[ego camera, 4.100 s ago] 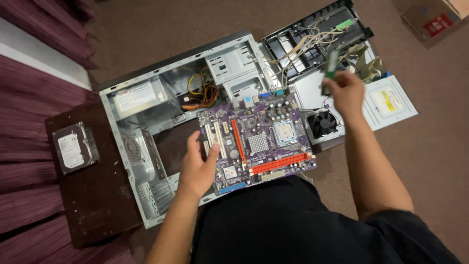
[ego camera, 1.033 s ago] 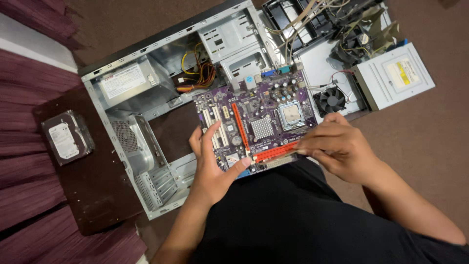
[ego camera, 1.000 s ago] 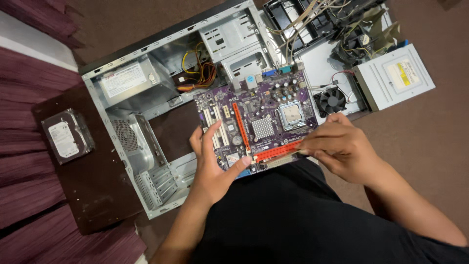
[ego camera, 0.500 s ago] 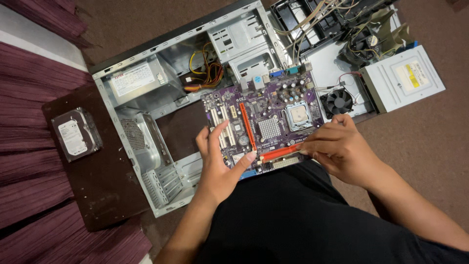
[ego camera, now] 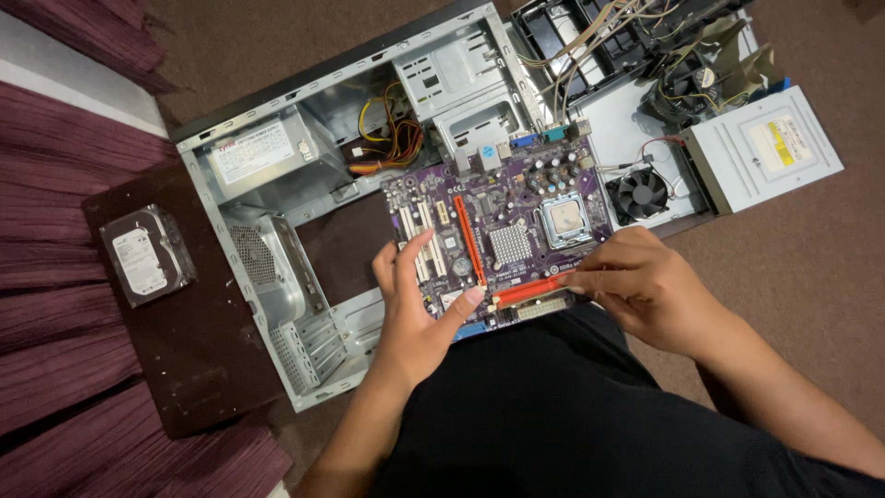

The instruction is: The person installs a CPU into the motherboard socket and secures it. Then they insert a RAM stick into a DIMM slot and press it down. Finally, they place a CPU cooler over the processor and align it on the motherboard.

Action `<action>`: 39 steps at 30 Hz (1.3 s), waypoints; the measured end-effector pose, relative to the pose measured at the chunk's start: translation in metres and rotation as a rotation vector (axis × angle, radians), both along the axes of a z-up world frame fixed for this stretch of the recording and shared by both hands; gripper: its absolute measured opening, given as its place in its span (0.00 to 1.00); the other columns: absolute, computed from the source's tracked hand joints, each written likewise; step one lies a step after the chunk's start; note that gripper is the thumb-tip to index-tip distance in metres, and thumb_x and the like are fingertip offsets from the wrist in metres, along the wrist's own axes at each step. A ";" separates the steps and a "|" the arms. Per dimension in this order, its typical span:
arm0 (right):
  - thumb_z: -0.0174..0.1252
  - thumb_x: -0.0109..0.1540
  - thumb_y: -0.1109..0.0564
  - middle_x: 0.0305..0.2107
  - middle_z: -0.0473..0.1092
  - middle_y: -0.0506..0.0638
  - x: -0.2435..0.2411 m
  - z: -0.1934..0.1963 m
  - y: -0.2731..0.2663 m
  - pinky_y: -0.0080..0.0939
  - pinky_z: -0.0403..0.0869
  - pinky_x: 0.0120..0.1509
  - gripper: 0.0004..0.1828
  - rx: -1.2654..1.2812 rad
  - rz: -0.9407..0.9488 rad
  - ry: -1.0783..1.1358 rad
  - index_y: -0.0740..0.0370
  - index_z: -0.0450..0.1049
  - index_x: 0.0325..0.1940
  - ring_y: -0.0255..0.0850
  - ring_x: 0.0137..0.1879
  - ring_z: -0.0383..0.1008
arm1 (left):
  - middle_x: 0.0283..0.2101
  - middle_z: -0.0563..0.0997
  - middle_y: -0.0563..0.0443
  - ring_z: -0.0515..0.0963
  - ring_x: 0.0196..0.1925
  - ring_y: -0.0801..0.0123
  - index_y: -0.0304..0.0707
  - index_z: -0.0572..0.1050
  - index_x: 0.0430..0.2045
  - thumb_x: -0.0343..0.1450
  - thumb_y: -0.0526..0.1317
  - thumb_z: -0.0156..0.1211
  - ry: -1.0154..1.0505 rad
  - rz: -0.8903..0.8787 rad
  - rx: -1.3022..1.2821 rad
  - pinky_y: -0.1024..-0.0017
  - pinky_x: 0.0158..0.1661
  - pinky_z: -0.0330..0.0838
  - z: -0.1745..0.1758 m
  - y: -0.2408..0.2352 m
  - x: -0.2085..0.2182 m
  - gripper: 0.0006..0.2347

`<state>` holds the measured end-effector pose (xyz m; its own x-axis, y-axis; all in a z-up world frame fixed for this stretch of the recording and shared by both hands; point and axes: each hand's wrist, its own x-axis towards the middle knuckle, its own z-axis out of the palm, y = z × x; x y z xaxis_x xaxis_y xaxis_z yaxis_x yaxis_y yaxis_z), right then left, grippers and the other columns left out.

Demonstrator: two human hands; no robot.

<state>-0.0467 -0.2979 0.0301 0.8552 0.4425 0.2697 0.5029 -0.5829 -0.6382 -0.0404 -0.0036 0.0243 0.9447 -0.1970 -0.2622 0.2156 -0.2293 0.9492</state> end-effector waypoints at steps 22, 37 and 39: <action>0.63 0.58 0.67 0.31 0.79 0.52 -0.001 0.003 0.007 0.47 0.74 0.41 0.09 0.047 -0.031 0.015 0.59 0.85 0.38 0.51 0.33 0.76 | 0.65 0.44 0.23 0.39 0.72 0.18 0.43 0.56 0.69 0.68 0.48 0.69 -0.016 -0.010 -0.015 0.28 0.66 0.36 0.000 0.002 -0.002 0.35; 0.63 0.59 0.66 0.31 0.78 0.54 -0.001 0.007 0.011 0.47 0.73 0.36 0.07 0.046 -0.046 0.018 0.61 0.85 0.38 0.53 0.34 0.77 | 0.64 0.45 0.22 0.40 0.72 0.18 0.42 0.55 0.68 0.67 0.48 0.69 0.009 -0.003 -0.017 0.27 0.65 0.36 0.001 0.001 -0.001 0.36; 0.63 0.58 0.68 0.31 0.78 0.55 0.000 0.010 0.012 0.46 0.73 0.36 0.09 0.064 -0.054 0.022 0.61 0.85 0.38 0.53 0.34 0.76 | 0.64 0.45 0.21 0.39 0.72 0.17 0.42 0.55 0.68 0.68 0.47 0.69 -0.003 -0.002 -0.024 0.27 0.65 0.36 0.000 0.001 0.001 0.36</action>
<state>-0.0470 -0.2857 0.0403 0.8833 0.3782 0.2769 0.4574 -0.5663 -0.6856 -0.0392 -0.0026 0.0243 0.9451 -0.2049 -0.2544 0.2121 -0.2073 0.9550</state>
